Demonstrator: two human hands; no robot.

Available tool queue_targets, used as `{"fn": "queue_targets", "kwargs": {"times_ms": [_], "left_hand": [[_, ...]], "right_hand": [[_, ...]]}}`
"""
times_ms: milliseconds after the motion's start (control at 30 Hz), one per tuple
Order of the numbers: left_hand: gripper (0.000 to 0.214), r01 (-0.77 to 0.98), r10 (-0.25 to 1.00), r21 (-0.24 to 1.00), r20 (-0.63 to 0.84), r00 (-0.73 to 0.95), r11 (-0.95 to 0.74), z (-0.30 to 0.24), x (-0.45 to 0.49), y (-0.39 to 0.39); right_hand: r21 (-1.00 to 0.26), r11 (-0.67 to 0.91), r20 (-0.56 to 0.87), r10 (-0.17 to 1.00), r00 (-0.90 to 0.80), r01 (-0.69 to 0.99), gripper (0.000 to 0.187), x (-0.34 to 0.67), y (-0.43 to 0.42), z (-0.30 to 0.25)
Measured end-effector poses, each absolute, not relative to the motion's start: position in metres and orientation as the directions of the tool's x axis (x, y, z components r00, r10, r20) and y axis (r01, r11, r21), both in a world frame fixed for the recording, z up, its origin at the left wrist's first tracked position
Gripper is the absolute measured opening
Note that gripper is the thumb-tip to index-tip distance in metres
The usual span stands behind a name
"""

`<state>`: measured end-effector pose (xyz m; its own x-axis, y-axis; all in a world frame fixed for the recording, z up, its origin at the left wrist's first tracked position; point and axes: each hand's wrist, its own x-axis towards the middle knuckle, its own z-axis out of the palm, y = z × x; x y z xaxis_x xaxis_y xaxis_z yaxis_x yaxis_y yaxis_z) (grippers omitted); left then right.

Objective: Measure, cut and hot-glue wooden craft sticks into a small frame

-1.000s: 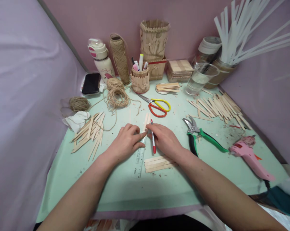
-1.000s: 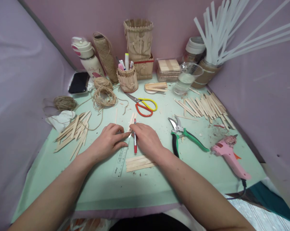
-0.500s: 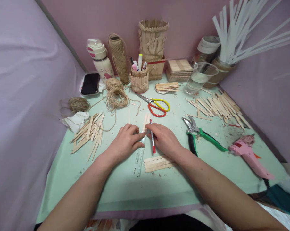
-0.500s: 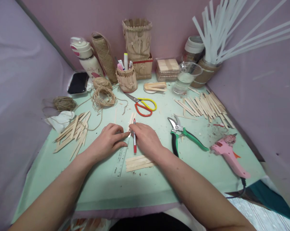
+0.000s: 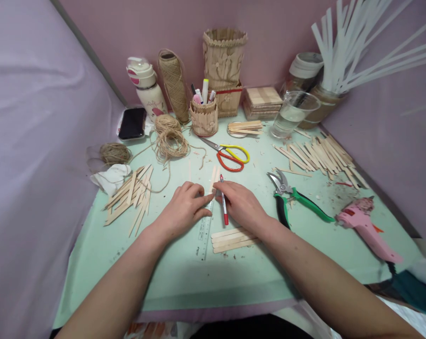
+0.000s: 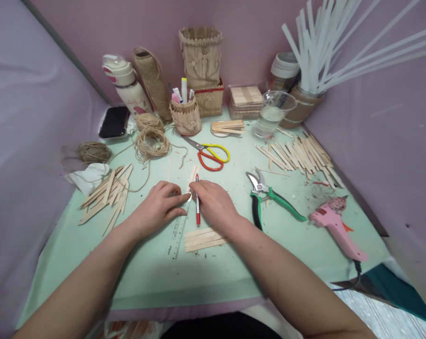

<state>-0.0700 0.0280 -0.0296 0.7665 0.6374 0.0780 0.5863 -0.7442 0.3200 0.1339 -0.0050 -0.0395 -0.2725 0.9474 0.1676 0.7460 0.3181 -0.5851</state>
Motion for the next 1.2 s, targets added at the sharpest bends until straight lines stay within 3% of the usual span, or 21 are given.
{"fn": "queue_targets", "kwargs": {"times_ms": [267, 533, 700, 1200], "left_hand": [[0.042, 0.595, 0.644, 0.32, 0.069, 0.762, -0.737, -0.03, -0.07, 0.027], [0.041, 0.592, 0.645, 0.339, 0.062, 0.761, -0.731, -0.031, -0.071, 0.027], [0.041, 0.593, 0.647, 0.35, 0.054, 0.76, -0.725, -0.03, -0.071, 0.027], [0.037, 0.609, 0.658, 0.35, 0.03, 0.752, -0.712, -0.028, -0.07, 0.027]], "right_hand": [[-0.582, 0.321, 0.174, 0.947, -0.272, 0.747, 0.024, 0.135, -0.005, -0.042], [-0.594, 0.385, 0.275, 0.922, -0.271, 0.706, 0.027, 0.137, -0.007, -0.04], [-0.569, 0.395, 0.244, 0.919, -0.31, 0.721, 0.029, 0.141, -0.01, -0.039], [-0.357, 0.51, 0.301, 0.856, -0.42, 0.783, 0.043, 0.146, -0.031, -0.038]]}}
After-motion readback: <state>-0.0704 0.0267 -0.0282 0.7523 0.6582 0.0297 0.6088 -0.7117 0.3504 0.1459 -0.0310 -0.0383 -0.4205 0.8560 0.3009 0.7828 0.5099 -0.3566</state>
